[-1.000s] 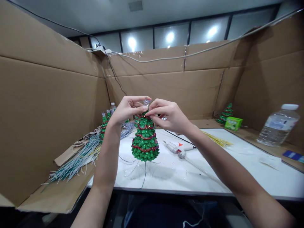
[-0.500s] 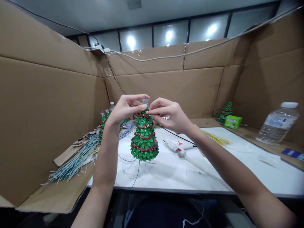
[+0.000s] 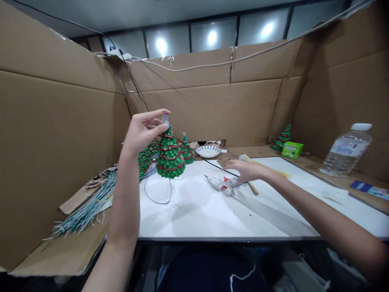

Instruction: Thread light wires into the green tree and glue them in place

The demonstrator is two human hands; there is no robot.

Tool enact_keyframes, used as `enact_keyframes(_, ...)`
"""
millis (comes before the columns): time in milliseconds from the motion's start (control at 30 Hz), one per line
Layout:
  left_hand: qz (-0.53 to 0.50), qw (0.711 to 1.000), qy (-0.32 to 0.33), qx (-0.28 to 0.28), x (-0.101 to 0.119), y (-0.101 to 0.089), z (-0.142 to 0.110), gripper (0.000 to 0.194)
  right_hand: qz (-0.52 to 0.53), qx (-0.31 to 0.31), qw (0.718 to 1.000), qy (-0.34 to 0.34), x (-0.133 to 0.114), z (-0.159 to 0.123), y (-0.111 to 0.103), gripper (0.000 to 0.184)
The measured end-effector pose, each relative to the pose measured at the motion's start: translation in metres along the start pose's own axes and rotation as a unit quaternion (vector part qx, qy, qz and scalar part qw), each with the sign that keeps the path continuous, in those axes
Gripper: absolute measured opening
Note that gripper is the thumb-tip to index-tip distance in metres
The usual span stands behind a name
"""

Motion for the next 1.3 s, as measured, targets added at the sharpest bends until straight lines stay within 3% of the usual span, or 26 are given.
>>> enact_keyframes(133, 0.027, 0.998, 0.024, -0.048, -0.012, 0.021, -0.004, 0.035, 0.005, -0.035, 0.999, 0.004, 0.009, 0.002, 0.032, 0.055)
enact_keyframes(233, 0.047, 0.993, 0.032, -0.106, -0.023, 0.038, -0.013, 0.03, 0.008, -0.036, 0.999, 0.019, 0.01, 0.005, 0.04, 0.054)
enact_keyframes(300, 0.055, 0.992, 0.039, -0.109, -0.03, 0.04, -0.017, 0.028, 0.008, -0.036, 0.999, 0.029, 0.011, 0.007, 0.043, 0.054)
enact_keyframes(433, 0.024, 0.999, 0.021, -0.009, -0.046, 0.017, -0.011, 0.035, 0.005, -0.034, 0.999, 0.033, 0.012, 0.006, 0.046, 0.054)
enact_keyframes(567, -0.06, 0.993, -0.074, 0.066, -0.064, -0.007, -0.001, 0.042, -0.005, -0.028, 1.0, 0.01, 0.01, 0.006, 0.048, 0.055)
enact_keyframes(700, -0.107, 0.979, -0.137, 0.109, -0.069, -0.017, 0.005, 0.039, -0.026, 0.004, 1.0, -0.007, 0.007, 0.005, 0.046, 0.044)
enact_keyframes(833, -0.118, 0.978, -0.133, 0.106, -0.06, -0.013, 0.005, 0.038, -0.046, 0.076, 0.996, 0.005, 0.005, 0.002, 0.032, 0.038)
enact_keyframes(967, -0.117, 0.985, -0.106, 0.066, -0.049, 0.0, -0.001, 0.04, -0.035, 0.194, 0.979, 0.044, -0.005, -0.007, 0.004, 0.03)
enact_keyframes(1133, -0.127, 0.985, -0.12, 0.008, -0.046, 0.018, -0.004, 0.039, 0.047, 0.423, 0.904, -0.034, -0.039, -0.028, -0.037, 0.026)
enact_keyframes(1300, -0.14, 0.976, -0.163, -0.015, -0.041, 0.033, -0.003, 0.04, -0.015, 0.523, 0.843, -0.123, -0.076, -0.035, -0.053, 0.023)
Point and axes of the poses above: each hand's wrist, its own z-axis towards the middle knuckle, its own y-axis out of the palm, x = y × z, the point moved 5 cm from there along z, towards the middle knuckle
